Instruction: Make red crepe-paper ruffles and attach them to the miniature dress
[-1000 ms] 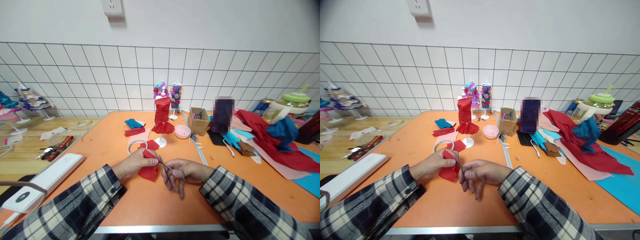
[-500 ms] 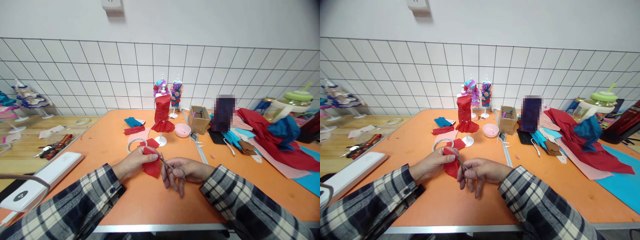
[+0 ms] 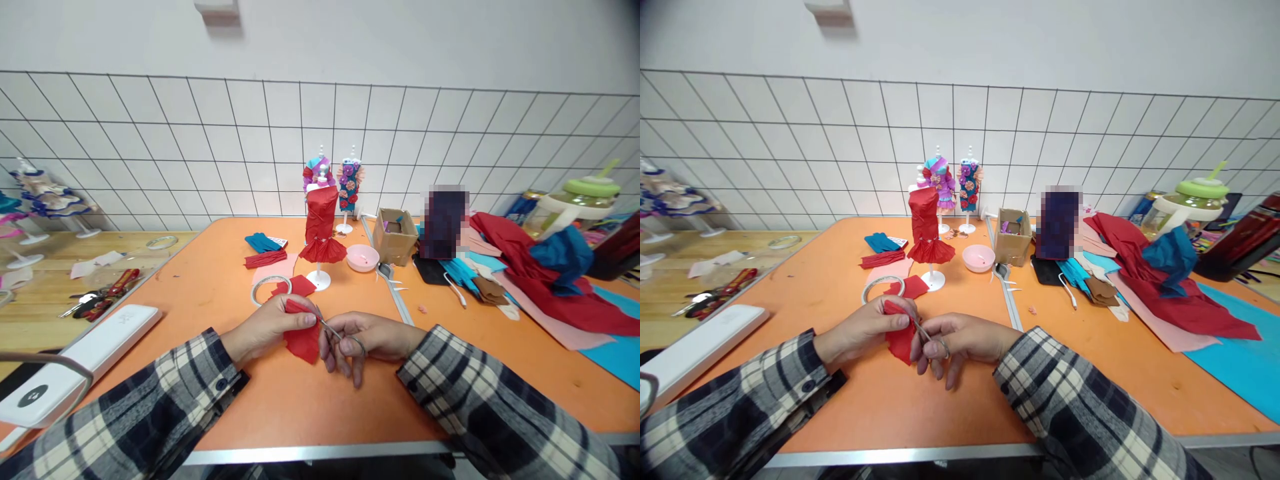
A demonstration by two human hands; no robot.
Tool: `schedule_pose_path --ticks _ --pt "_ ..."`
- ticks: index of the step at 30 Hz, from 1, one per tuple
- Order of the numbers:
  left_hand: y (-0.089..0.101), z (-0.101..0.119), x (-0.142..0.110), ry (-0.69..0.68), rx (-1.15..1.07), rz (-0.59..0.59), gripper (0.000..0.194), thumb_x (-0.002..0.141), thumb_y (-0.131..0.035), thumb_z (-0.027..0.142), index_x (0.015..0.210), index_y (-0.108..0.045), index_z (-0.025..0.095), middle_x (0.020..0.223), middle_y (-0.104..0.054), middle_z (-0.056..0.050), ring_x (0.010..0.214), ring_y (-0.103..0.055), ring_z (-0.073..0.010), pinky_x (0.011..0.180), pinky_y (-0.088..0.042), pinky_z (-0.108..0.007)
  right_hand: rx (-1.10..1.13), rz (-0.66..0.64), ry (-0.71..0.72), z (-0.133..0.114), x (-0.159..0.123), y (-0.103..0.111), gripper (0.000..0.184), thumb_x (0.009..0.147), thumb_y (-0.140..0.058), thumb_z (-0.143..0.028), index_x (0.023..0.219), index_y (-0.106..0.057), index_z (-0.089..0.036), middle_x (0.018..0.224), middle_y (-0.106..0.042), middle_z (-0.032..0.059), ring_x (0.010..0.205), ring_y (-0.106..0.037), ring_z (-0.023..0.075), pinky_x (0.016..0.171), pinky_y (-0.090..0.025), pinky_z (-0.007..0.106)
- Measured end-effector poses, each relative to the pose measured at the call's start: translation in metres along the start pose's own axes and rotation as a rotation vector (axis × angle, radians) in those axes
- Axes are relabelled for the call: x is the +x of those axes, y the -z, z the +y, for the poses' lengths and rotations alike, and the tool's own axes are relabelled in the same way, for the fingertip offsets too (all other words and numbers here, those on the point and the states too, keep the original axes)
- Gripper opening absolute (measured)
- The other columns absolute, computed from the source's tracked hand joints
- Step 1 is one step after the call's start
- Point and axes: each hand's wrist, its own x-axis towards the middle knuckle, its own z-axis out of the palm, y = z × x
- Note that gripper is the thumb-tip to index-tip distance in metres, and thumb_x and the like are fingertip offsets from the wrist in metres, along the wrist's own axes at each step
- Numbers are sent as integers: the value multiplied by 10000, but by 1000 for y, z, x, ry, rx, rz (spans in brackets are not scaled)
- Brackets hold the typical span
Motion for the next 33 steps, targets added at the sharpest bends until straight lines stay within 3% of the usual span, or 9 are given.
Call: schedule_pose_path --ticks 7,11,16,20,25,33 --pt "7 -5 2 -46 137 40 432 636 -820 498 699 -690 91 676 -627 -43 628 -556 -147 590 -397 -257 31 35 19 0 1 2 350 750 -756 -400 865 -587 -116 683 -535 -26 515 -485 40 481 -550 169" --pt "7 -6 2 -35 112 6 433 629 -827 495 717 -691 93 682 -636 -46 642 -579 -157 616 -420 -264 47 38 -8 -1 0 2 427 739 -759 -432 977 -625 -104 767 -564 12 612 -551 72 481 -552 165" --pt "6 -6 3 -50 117 44 434 613 -839 487 707 -685 92 668 -632 -39 628 -564 -144 597 -414 -248 26 61 3 -2 -1 1 392 749 -754 -425 941 -631 -106 682 -521 -26 506 -492 41 454 -550 174" --pt "7 -6 4 -58 130 -25 405 666 -809 473 693 -685 88 654 -643 -48 607 -575 -145 593 -422 -252 35 78 -12 -3 0 0 479 718 -767 -466 1007 -637 -106 815 -574 34 662 -572 92 481 -568 188" --pt "9 -8 4 -47 102 59 423 614 -839 477 714 -685 95 661 -638 -40 617 -562 -146 593 -413 -254 20 71 -12 -2 -1 3 386 752 -753 -430 948 -640 -118 681 -516 -26 507 -488 38 461 -555 176" --pt "5 -1 1 -47 77 35 390 636 -831 459 704 -686 103 657 -622 -38 623 -545 -143 602 -413 -256 29 60 -17 -1 -2 2 430 739 -753 -452 992 -637 -125 805 -550 30 695 -584 113 499 -584 226"
